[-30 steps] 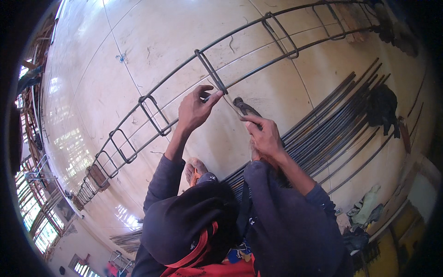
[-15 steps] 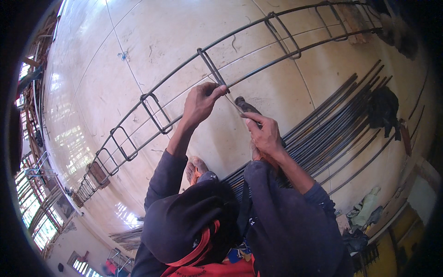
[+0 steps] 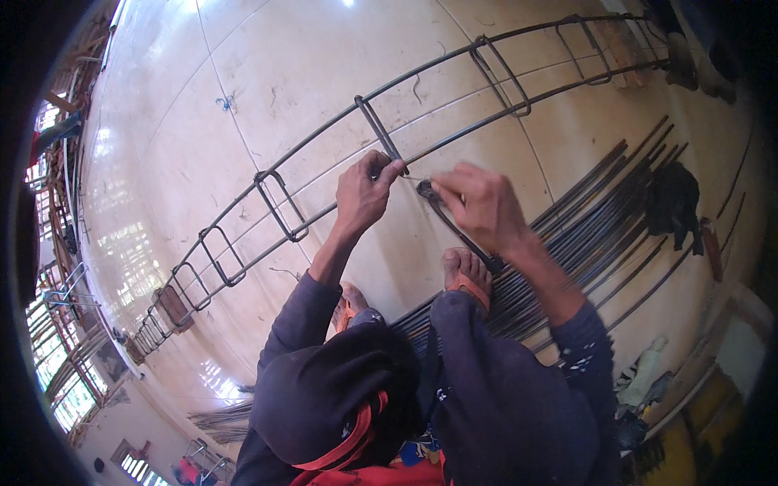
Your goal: The person sits on the floor and assembles a metal ladder-like frame by tying wire ties around the intersections of the metal rods using pliers. The person repeatedly wraps and twists the wire to secure the joints.
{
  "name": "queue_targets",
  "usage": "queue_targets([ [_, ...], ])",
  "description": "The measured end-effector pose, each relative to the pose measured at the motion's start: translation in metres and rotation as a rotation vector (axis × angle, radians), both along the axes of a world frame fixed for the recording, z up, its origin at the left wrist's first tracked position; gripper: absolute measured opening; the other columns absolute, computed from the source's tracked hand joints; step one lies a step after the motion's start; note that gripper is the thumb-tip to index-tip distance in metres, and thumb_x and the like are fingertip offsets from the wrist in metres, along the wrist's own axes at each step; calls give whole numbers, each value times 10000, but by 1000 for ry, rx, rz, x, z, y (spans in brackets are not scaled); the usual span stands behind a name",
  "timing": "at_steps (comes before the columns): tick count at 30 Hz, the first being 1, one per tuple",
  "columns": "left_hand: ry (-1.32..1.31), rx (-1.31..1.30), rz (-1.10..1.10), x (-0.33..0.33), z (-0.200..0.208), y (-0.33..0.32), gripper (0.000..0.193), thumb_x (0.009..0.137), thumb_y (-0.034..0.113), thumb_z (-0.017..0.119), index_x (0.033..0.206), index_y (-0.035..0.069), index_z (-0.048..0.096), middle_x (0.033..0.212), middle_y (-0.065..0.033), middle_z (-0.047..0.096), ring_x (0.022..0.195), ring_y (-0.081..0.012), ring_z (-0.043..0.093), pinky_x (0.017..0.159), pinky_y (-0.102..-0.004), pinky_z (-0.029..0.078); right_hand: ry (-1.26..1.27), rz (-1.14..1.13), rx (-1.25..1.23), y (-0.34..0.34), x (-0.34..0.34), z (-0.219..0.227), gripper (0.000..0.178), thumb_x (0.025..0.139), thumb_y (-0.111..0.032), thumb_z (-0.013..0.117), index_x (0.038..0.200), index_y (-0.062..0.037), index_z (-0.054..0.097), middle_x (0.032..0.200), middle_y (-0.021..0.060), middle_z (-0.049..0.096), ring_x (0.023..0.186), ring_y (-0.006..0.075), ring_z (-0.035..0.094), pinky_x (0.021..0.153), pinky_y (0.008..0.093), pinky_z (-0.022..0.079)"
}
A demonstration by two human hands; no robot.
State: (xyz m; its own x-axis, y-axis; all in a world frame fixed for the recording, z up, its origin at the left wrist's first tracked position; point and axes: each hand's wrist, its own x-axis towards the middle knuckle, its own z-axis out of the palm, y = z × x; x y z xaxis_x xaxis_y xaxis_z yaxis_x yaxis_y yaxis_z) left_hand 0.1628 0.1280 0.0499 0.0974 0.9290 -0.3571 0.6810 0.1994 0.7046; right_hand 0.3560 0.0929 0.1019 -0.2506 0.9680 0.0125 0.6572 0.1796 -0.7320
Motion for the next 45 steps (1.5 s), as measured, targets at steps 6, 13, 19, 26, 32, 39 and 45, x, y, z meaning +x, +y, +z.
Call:
queue_targets([
  [6, 17, -59, -39, -5, 5, 4, 384, 870, 461, 577, 849, 92, 682, 811, -88, 703, 775, -261, 650, 807, -378, 414, -305, 254, 169, 80, -3, -2, 114, 823, -153, 580, 804, -99, 678, 784, 72, 614, 714, 298, 630, 596, 416, 481],
  [13, -43, -34, -42, -10, -6, 2, 390, 855, 468, 599, 876, 86, 678, 860, -83, 707, 777, -266, 647, 859, -388, 418, -279, 304, 126, 116, -10, -32, 128, 802, -218, 653, 819, -98, 696, 771, 41, 612, 717, 266, 624, 622, 403, 468],
  [19, 67, 343, -68, 2, -18, -11, 342, 844, 401, 634, 831, 59, 633, 783, -75, 681, 756, -238, 632, 938, -390, 370, -375, 271, 53, 110, -21, -57, 146, 815, -269, 631, 821, -147, 712, 876, 43, 654, 839, 268, 647, 710, 413, 491],
  [26, 62, 343, -14, 4, -17, -14, 296, 838, 357, 640, 825, 62, 621, 730, -67, 653, 747, -219, 631, 957, -390, 351, -472, 71, 568, 65, -8, -32, 278, 788, -175, 606, 1054, -199, 680, 1165, 40, 595, 1200, 201, 471, 1078, 463, 231],
  [32, 47, 334, -17, 4, -17, -12, 345, 849, 402, 629, 835, 57, 632, 770, -81, 691, 779, -221, 654, 976, -394, 345, -361, 231, 366, 37, -15, -59, 395, 753, -106, 571, 1142, -126, 635, 1180, 49, 590, 1215, 213, 466, 1127, 472, 181],
  [39, 37, 316, -6, 4, -12, -10, 346, 831, 405, 632, 815, 60, 643, 761, -79, 688, 764, -220, 646, 985, -396, 334, -413, 176, 234, 41, -20, -61, 375, 729, -82, 594, 1098, -121, 649, 1079, 104, 566, 1134, 262, 503, 1114, 483, 198],
  [45, 29, 301, 8, 3, -14, -10, 349, 824, 406, 627, 781, 61, 643, 740, -76, 677, 751, -222, 632, 984, -400, 320, -300, 1, 331, 28, -31, -72, 359, 719, -19, 579, 1066, -89, 642, 1116, 123, 535, 1148, 288, 487, 1066, 512, 282],
])
